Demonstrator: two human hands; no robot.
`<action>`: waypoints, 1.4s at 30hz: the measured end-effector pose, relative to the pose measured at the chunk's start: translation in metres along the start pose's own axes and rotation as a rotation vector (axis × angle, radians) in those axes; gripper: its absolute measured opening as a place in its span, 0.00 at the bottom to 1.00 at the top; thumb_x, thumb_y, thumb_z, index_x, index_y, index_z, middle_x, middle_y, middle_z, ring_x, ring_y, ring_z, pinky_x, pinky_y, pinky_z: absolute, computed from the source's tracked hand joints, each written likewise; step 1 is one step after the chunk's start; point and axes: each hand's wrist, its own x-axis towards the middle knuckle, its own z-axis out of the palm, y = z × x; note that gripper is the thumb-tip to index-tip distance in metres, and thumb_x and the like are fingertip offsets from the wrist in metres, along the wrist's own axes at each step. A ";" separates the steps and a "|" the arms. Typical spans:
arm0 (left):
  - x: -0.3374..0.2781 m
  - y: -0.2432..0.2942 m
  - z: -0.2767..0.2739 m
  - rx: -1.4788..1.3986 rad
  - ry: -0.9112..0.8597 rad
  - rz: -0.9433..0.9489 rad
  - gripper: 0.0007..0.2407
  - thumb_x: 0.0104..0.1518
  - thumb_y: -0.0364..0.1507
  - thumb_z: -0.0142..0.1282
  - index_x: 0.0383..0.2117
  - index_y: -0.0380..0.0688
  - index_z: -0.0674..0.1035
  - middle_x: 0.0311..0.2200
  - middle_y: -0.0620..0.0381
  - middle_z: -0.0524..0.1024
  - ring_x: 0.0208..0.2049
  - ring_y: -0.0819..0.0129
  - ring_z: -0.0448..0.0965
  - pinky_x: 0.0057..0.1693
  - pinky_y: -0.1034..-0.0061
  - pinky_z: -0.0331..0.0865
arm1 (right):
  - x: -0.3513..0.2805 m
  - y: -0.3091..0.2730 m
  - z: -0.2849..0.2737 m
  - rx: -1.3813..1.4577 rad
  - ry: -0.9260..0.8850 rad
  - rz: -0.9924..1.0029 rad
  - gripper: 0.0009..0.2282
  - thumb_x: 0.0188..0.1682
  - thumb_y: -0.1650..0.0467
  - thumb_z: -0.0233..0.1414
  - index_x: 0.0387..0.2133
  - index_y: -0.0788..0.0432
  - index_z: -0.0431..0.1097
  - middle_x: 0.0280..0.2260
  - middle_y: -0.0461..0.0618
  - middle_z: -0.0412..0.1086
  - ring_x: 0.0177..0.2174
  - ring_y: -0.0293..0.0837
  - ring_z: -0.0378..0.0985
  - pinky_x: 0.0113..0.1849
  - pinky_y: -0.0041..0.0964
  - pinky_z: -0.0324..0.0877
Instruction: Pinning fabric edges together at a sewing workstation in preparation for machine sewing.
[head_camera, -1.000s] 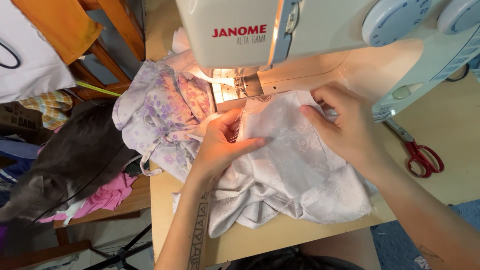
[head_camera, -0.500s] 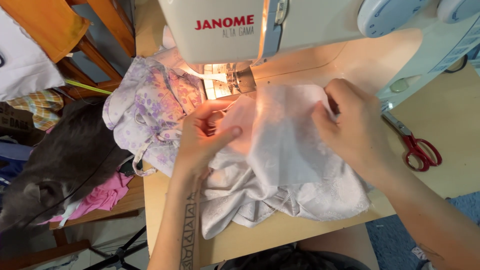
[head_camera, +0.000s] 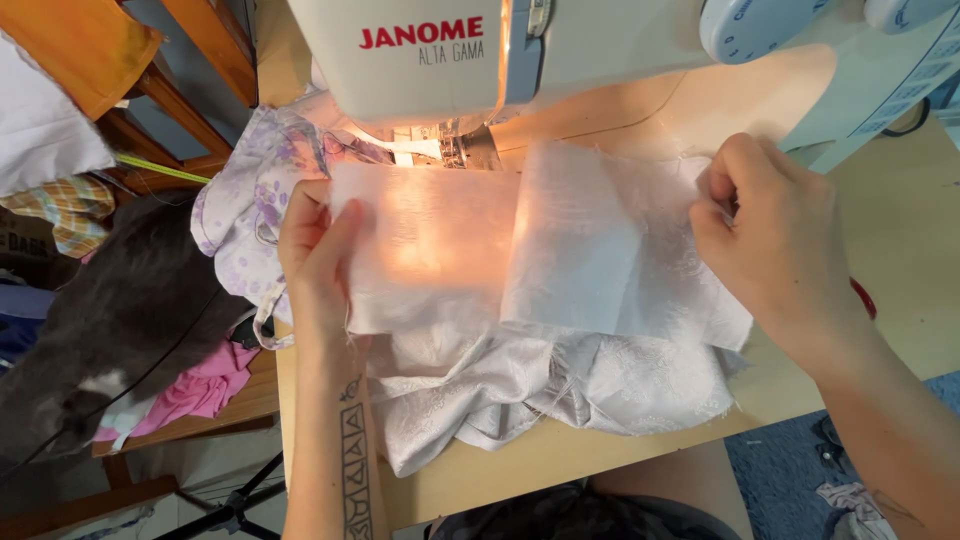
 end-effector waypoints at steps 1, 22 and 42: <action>0.000 -0.001 -0.001 0.001 0.001 0.000 0.03 0.50 0.24 0.48 0.23 0.46 0.68 0.20 0.67 0.63 0.22 0.82 0.59 0.29 0.89 0.52 | -0.001 0.001 0.001 0.001 -0.001 -0.001 0.09 0.35 0.82 0.44 0.20 0.60 0.51 0.20 0.46 0.57 0.19 0.44 0.56 0.24 0.36 0.52; 0.002 -0.002 -0.009 -0.138 0.246 0.110 0.03 0.56 0.29 0.47 0.31 0.51 0.66 0.28 0.63 0.70 0.27 0.80 0.69 0.35 0.84 0.68 | 0.003 -0.073 0.011 0.135 0.026 -0.665 0.07 0.45 0.67 0.50 0.26 0.61 0.69 0.45 0.59 0.64 0.47 0.57 0.66 0.45 0.46 0.63; 0.014 0.008 -0.035 -0.203 0.188 -0.027 0.04 0.40 0.23 0.50 0.15 0.46 0.68 0.15 0.66 0.63 0.20 0.77 0.62 0.31 0.88 0.55 | 0.046 -0.037 -0.003 0.155 -0.384 -0.304 0.14 0.38 0.72 0.52 0.40 0.57 0.69 0.44 0.50 0.66 0.44 0.47 0.65 0.40 0.39 0.62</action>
